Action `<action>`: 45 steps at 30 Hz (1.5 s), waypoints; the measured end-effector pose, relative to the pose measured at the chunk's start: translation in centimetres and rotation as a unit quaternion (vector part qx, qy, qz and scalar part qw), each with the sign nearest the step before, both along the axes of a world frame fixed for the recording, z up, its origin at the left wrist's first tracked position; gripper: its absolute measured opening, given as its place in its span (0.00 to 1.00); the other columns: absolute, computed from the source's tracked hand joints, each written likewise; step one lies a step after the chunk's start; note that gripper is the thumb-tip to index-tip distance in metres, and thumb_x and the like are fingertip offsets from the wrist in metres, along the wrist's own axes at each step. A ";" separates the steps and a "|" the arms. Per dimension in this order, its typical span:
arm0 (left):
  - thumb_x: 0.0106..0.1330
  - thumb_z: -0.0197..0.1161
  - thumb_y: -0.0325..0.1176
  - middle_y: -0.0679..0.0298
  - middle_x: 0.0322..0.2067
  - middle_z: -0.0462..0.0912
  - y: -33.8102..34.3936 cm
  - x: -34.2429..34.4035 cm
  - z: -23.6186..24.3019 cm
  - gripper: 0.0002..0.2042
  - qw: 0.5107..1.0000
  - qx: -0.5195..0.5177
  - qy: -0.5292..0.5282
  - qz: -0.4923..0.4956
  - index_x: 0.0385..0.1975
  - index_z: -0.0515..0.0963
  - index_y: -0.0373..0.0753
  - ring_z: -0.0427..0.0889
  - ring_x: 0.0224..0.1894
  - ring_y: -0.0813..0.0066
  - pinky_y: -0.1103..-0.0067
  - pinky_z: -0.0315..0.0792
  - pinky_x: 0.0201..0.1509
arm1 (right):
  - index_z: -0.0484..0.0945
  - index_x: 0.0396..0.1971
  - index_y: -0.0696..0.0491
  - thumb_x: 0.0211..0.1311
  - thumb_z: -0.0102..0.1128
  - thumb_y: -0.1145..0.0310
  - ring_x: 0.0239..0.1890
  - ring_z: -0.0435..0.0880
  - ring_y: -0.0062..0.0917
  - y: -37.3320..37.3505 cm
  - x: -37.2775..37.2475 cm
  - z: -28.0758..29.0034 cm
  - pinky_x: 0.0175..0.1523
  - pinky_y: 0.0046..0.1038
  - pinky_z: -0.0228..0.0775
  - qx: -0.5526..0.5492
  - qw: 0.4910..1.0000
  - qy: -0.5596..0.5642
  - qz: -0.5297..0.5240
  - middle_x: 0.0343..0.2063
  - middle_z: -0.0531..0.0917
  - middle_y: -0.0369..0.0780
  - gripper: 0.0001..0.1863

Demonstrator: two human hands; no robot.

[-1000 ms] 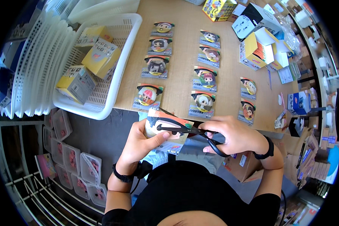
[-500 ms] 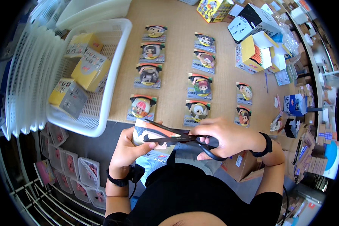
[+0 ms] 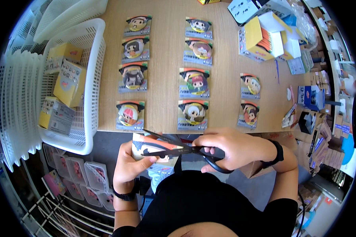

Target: The person walks through a warehouse, picks up a small box, removes plastic wrap, and opens it to reveal sticker sheets. Using scissors, the person cuts individual stickers from the sheets and places them on the table.

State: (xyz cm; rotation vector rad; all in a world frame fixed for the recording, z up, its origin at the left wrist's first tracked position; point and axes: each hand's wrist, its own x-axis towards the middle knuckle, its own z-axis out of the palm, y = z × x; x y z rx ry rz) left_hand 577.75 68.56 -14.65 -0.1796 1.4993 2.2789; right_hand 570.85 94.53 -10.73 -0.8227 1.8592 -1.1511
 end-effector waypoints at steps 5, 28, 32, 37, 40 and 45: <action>0.53 0.64 0.24 0.55 0.36 0.80 0.7 2.7 -0.7 0.20 0.999 0.005 0.011 0.031 0.46 0.70 0.25 0.79 0.37 0.76 0.81 0.72 0.43 | 0.73 0.38 0.59 0.43 0.68 0.57 0.24 0.75 0.30 0.4 2.3 -0.6 0.29 0.27 0.68 0.019 0.997 0.076 0.009 0.24 0.74 0.42 0.26; 0.51 0.64 0.21 0.54 0.47 0.75 3.9 0.4 -0.4 0.14 0.997 -0.033 0.026 -0.057 0.38 0.75 0.27 0.76 0.40 0.79 0.83 0.70 0.44 | 0.73 0.42 0.58 0.45 0.66 0.65 0.31 0.78 0.34 4.9 1.6 -1.0 0.35 0.29 0.71 0.011 0.997 0.080 0.015 0.30 0.76 0.44 0.23; 0.50 0.62 0.17 0.53 0.46 0.76 3.9 -0.9 1.2 0.13 0.999 -0.010 -0.006 -0.045 0.38 0.76 0.26 0.76 0.41 0.78 0.82 0.70 0.46 | 0.72 0.44 0.56 0.44 0.64 0.69 0.33 0.77 0.37 4.7 -0.8 0.4 0.36 0.31 0.70 0.042 0.997 0.039 0.044 0.31 0.76 0.44 0.23; 0.49 0.63 0.18 0.51 0.45 0.76 3.7 -1.4 2.3 0.12 0.999 -0.044 -0.014 -0.006 0.36 0.76 0.26 0.76 0.40 0.77 0.81 0.70 0.45 | 0.72 0.44 0.56 0.44 0.63 0.69 0.33 0.77 0.37 4.3 -2.1 0.9 0.36 0.33 0.69 0.000 0.999 0.020 0.029 0.31 0.75 0.45 0.23; 0.49 0.64 0.20 0.49 0.46 0.75 3.5 -1.0 1.8 0.13 0.999 -0.047 0.016 -0.003 0.36 0.76 0.26 0.76 0.40 0.78 0.84 0.70 0.40 | 0.72 0.44 0.57 0.44 0.63 0.70 0.33 0.77 0.37 3.9 -1.6 0.7 0.36 0.33 0.69 0.008 0.999 0.037 0.038 0.32 0.75 0.45 0.23; 0.50 0.62 0.20 0.52 0.41 0.78 3.9 1.6 -0.8 0.17 0.999 -0.004 0.025 0.033 0.41 0.73 0.24 0.78 0.37 0.76 0.83 0.72 0.39 | 0.73 0.41 0.58 0.44 0.64 0.70 0.31 0.77 0.37 4.0 0.1 -0.9 0.35 0.31 0.70 0.022 0.995 0.089 0.045 0.31 0.75 0.46 0.21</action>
